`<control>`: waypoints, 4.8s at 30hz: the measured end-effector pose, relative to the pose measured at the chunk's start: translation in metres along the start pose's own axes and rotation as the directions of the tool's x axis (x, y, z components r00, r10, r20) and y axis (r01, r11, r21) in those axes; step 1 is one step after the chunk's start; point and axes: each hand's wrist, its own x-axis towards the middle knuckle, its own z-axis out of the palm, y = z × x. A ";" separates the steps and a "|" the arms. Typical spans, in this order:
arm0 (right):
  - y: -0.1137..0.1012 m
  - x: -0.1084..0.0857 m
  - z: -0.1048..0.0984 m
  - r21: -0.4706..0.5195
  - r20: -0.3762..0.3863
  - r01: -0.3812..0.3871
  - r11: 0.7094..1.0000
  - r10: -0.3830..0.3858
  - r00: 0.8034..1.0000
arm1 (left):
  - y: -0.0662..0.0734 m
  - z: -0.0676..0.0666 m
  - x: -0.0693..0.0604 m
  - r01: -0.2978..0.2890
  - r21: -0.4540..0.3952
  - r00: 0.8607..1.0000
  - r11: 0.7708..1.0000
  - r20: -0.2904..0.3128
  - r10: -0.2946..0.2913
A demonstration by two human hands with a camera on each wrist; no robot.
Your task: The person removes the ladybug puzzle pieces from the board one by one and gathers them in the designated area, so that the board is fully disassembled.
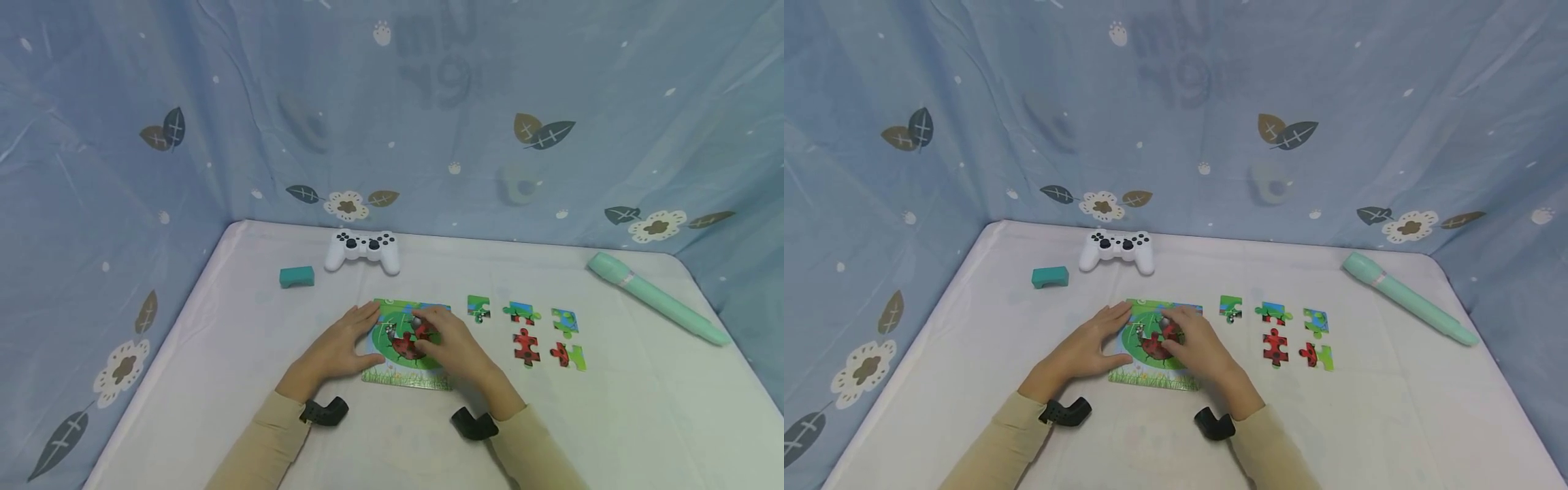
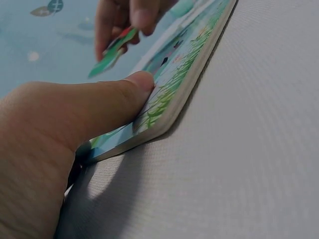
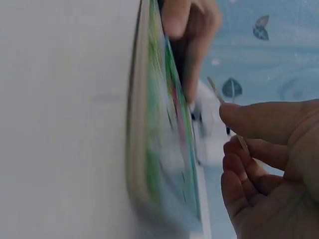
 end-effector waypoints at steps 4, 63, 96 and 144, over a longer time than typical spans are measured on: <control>0.015 -0.012 -0.018 -0.021 -0.009 -0.021 1.000 0.020 1.000 | 0.001 0.001 0.000 -0.016 0.001 1.000 1.000 -0.012 0.016; 0.043 -0.064 -0.044 -0.099 0.008 -0.062 0.993 0.063 0.998 | 0.008 0.003 0.000 0.029 -0.154 1.000 0.988 0.004 -0.029; 0.019 -0.053 0.006 -0.058 0.035 0.021 0.998 -0.019 0.999 | 0.050 0.017 0.004 -0.253 -0.084 0.956 0.964 0.133 0.263; 0.051 -0.106 -0.072 -0.148 -0.104 -0.075 0.986 0.060 0.993 | 0.049 0.019 0.003 -0.273 -0.078 0.952 0.959 0.126 0.281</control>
